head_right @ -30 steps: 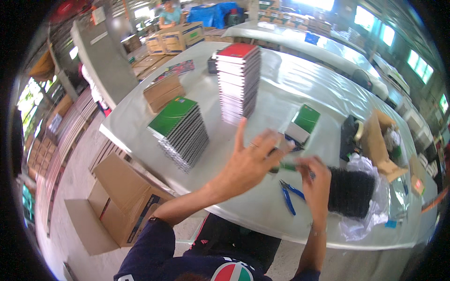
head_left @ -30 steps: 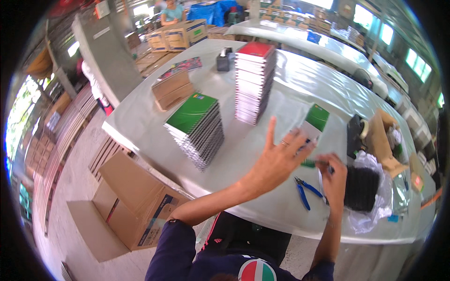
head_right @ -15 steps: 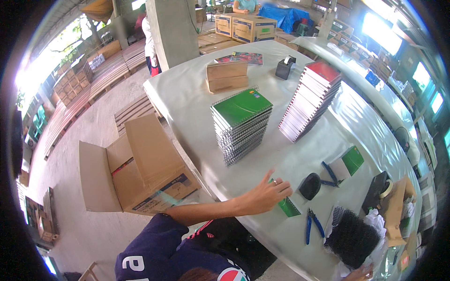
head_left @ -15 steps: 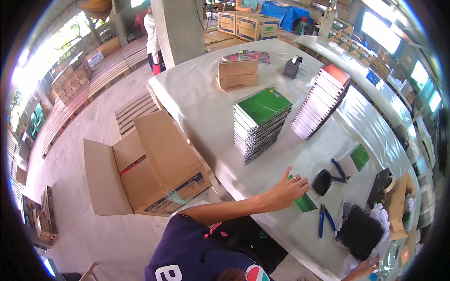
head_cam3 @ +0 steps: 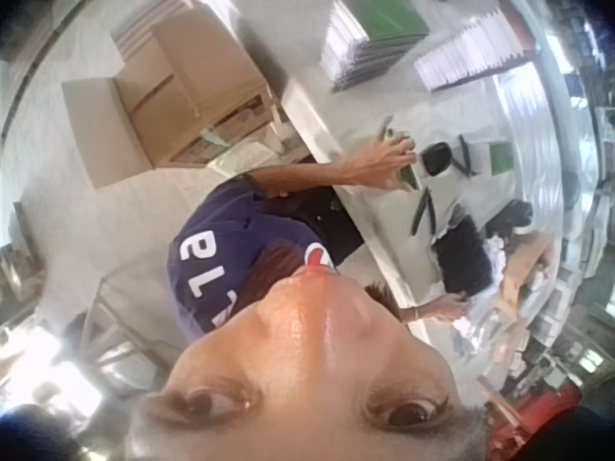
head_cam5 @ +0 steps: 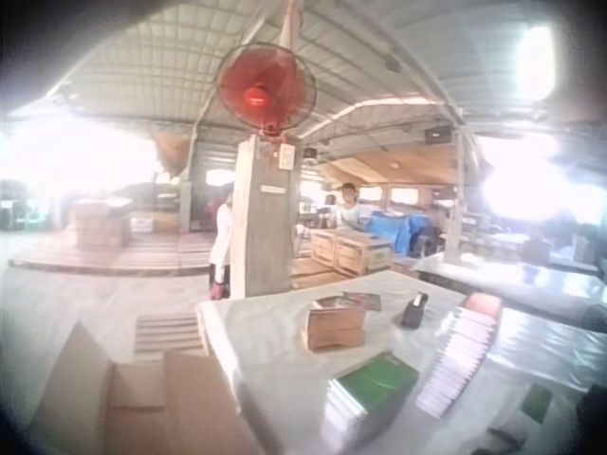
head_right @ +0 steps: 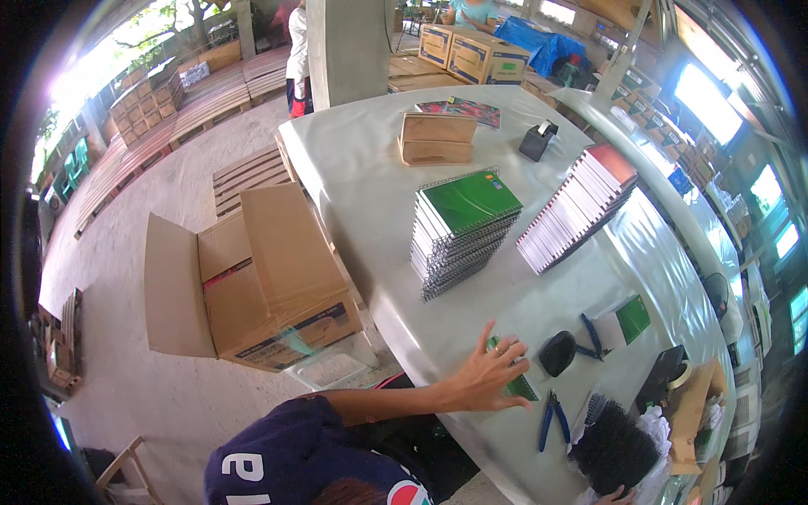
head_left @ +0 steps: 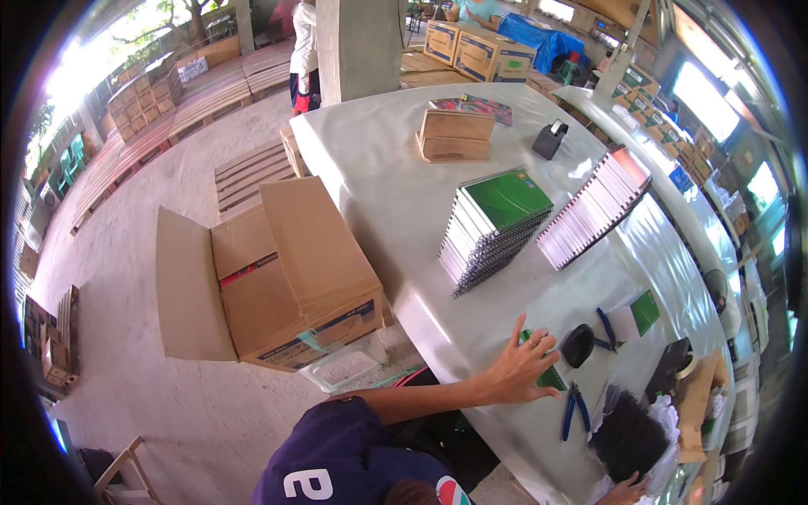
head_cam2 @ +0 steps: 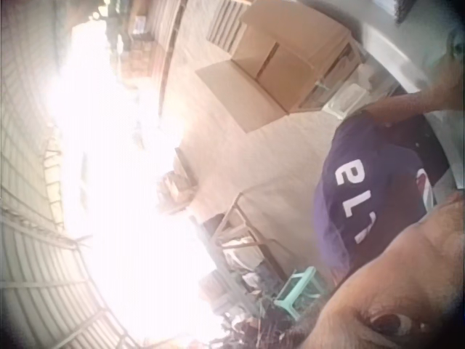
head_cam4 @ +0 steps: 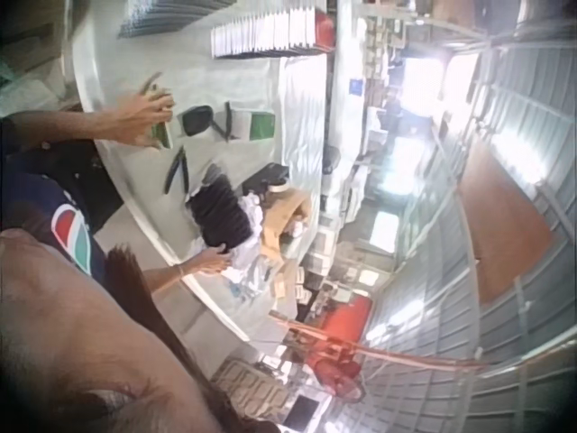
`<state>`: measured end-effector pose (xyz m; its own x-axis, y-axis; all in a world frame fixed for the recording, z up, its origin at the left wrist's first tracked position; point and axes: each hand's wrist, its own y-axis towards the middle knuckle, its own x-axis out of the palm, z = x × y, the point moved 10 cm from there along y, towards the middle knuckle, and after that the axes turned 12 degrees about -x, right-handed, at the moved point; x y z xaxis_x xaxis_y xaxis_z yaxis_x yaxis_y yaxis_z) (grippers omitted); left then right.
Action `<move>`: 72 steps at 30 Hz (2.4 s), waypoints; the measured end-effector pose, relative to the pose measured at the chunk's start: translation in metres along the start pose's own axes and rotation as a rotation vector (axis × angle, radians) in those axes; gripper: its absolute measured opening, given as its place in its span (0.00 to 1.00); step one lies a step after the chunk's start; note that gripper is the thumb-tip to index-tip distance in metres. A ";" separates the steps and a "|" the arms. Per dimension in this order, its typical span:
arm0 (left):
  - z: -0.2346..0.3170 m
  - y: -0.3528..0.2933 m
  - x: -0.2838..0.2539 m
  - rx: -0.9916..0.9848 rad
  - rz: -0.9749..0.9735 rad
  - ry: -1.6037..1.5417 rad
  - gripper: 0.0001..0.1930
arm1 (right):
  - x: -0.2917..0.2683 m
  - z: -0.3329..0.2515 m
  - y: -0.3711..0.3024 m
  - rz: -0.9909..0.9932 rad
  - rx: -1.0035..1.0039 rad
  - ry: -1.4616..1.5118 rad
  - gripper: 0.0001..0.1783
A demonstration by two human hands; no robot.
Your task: The person assembles spiral-bound notebooks by inserting a black plastic coil into the punched holes of green covers. They use pliers to secure the coil ends and stack the finished notebooks on the table.
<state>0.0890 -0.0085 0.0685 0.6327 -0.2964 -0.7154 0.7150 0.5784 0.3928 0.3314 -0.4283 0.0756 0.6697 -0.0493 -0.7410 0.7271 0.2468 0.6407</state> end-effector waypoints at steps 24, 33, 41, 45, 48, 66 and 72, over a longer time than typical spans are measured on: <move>-0.001 0.000 0.015 -0.086 0.110 -0.147 0.30 | 0.018 0.019 0.017 -0.049 0.016 0.477 0.21; 0.002 0.003 0.019 -0.081 0.071 -0.133 0.28 | 0.069 0.078 -0.001 0.180 0.066 0.542 0.20; 0.008 0.002 0.019 -0.004 0.081 -0.198 0.23 | 0.054 0.091 0.000 0.413 0.265 1.168 0.20; -0.004 0.002 0.018 0.027 0.097 -0.243 0.22 | 0.061 0.057 0.010 0.410 0.633 1.617 0.28; -0.002 0.001 0.019 0.055 0.123 -0.260 0.21 | -0.018 -0.017 0.041 0.399 0.275 1.503 0.25; 0.001 0.004 0.011 0.055 0.048 -0.405 0.12 | -0.088 -0.300 -0.026 -0.410 -0.535 1.488 0.12; -0.001 0.007 0.013 0.028 0.006 -0.365 0.11 | -0.089 -0.311 -0.031 -0.483 -0.748 1.311 0.13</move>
<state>0.1025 -0.0077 0.0616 0.6979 -0.5475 -0.4617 0.7155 0.5615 0.4156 0.2023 -0.1310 0.0594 -0.4708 0.4763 -0.7426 0.3235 0.8763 0.3569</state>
